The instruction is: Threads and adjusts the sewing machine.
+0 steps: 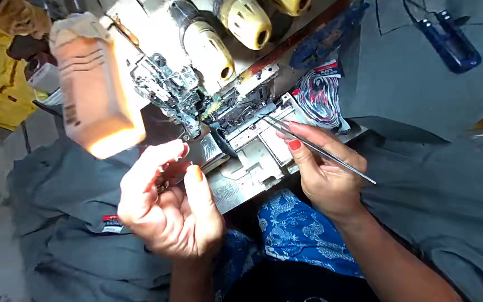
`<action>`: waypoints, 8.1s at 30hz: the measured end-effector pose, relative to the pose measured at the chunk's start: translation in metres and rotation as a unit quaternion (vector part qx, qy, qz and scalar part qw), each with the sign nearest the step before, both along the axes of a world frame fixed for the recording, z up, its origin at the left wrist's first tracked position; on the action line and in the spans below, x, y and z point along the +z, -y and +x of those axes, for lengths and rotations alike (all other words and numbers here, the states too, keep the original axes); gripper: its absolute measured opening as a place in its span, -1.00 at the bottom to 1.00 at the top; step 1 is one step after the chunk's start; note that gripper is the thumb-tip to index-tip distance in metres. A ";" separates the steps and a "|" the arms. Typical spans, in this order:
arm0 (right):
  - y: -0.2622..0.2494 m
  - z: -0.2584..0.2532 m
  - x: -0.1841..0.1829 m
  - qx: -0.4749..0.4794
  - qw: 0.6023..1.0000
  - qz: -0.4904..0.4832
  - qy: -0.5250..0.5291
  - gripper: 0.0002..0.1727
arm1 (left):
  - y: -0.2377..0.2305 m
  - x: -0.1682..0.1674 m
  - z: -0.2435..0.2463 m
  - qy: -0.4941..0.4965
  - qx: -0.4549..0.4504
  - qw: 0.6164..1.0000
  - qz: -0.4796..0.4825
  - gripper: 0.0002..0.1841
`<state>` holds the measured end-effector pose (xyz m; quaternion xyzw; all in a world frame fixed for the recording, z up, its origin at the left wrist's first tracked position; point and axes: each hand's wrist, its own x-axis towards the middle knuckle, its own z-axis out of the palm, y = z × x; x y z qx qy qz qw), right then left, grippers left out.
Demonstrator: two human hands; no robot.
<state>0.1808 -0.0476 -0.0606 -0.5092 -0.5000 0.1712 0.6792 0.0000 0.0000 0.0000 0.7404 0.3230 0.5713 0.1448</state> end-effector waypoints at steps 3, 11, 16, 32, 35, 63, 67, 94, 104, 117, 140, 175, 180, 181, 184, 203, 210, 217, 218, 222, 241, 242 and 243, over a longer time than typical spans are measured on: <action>-0.002 0.001 0.001 -0.006 1.000 0.011 -0.018 -0.76 | -0.002 -0.013 0.001 -0.019 0.030 0.999 -0.025 -0.71; -0.006 -0.004 -0.006 -0.009 0.995 0.051 -0.083 -0.81 | 0.003 -0.015 0.000 -0.058 0.032 0.997 -0.033 -0.86; -0.007 -0.005 -0.012 -0.014 0.994 0.042 -0.098 -0.81 | 0.035 -0.011 0.031 -0.031 -0.070 0.990 -0.118 -0.86; -0.011 -0.003 -0.018 -0.019 0.992 0.049 -0.117 -0.80 | -0.014 0.009 0.098 0.419 -0.194 0.619 -0.636 -0.59; -0.010 -0.003 -0.019 -0.014 0.990 0.047 -0.134 -0.80 | -0.016 0.009 0.101 0.442 -0.194 0.608 -0.631 -0.64; -0.012 0.001 -0.003 -0.044 0.990 0.086 -0.107 -0.80 | -0.035 -0.020 0.115 0.211 0.043 0.865 -0.454 -0.90; -0.028 0.005 0.008 -0.054 0.993 0.102 -0.032 -0.71 | -0.033 -0.024 0.112 0.206 0.016 0.873 -0.442 -0.91; -0.030 0.017 0.010 0.101 0.956 0.062 -0.268 -0.74 | -0.010 -0.017 0.096 0.206 -0.063 0.887 -0.409 -0.66; -0.014 0.013 0.013 0.145 0.950 0.080 -0.266 -0.77 | -0.012 -0.018 0.092 0.177 -0.123 0.904 -0.368 -0.80; 0.002 0.013 0.027 0.150 0.926 0.099 -0.332 -0.78 | 0.005 -0.016 0.086 0.279 -0.169 0.858 -0.396 -0.76; 0.012 0.004 0.030 0.033 0.965 0.133 -0.225 -0.80 | 0.021 -0.009 0.043 0.095 -0.254 0.933 -0.237 -0.89; -0.015 -0.019 0.032 0.181 0.886 0.093 -0.417 -0.81 | -0.007 0.009 0.076 0.264 -0.179 0.866 -0.384 -0.75; -0.003 0.017 0.024 0.079 0.966 0.075 -0.236 -0.78 | -0.009 0.011 0.074 0.173 -0.105 0.935 -0.290 -0.77; 0.000 0.024 0.028 0.030 0.993 0.053 -0.103 -0.74 | -0.010 0.013 0.074 0.141 -0.086 0.948 -0.273 -0.79; 0.002 0.021 0.038 -0.016 0.989 -0.013 0.146 -0.64 | -0.008 0.009 0.078 0.087 -0.078 0.961 -0.249 -0.83; -0.102 0.012 0.040 -0.134 0.964 0.136 0.186 -0.67 | -0.016 0.020 0.053 0.029 0.011 0.965 -0.260 -0.69; -0.087 0.010 0.048 -0.055 0.986 0.077 0.136 -0.86 | -0.022 0.035 0.053 0.028 0.000 0.939 -0.342 -0.72; -0.063 0.013 0.043 -0.007 0.997 0.042 0.071 -0.85 | -0.031 0.037 0.070 0.000 -0.025 0.952 -0.306 -0.75; -0.062 0.014 0.043 -0.007 0.997 0.039 0.063 -0.86 | -0.031 0.038 0.073 0.000 -0.024 0.951 -0.309 -0.75; -0.066 0.007 0.046 -0.047 0.998 0.033 0.013 -0.84 | -0.033 0.035 0.075 0.021 0.022 0.968 -0.249 -0.88; -0.064 -0.009 0.058 0.025 0.994 -0.046 -0.092 -0.90 | -0.031 0.040 0.077 0.088 -0.031 0.927 -0.364 -0.75; -0.063 -0.010 0.057 0.025 0.995 -0.044 -0.086 -0.92 | -0.033 0.042 0.080 0.096 -0.037 0.920 -0.378 -0.74; -0.063 -0.009 0.056 0.026 0.995 -0.041 -0.082 -0.92 | -0.035 0.043 0.085 0.109 -0.038 0.911 -0.396 -0.74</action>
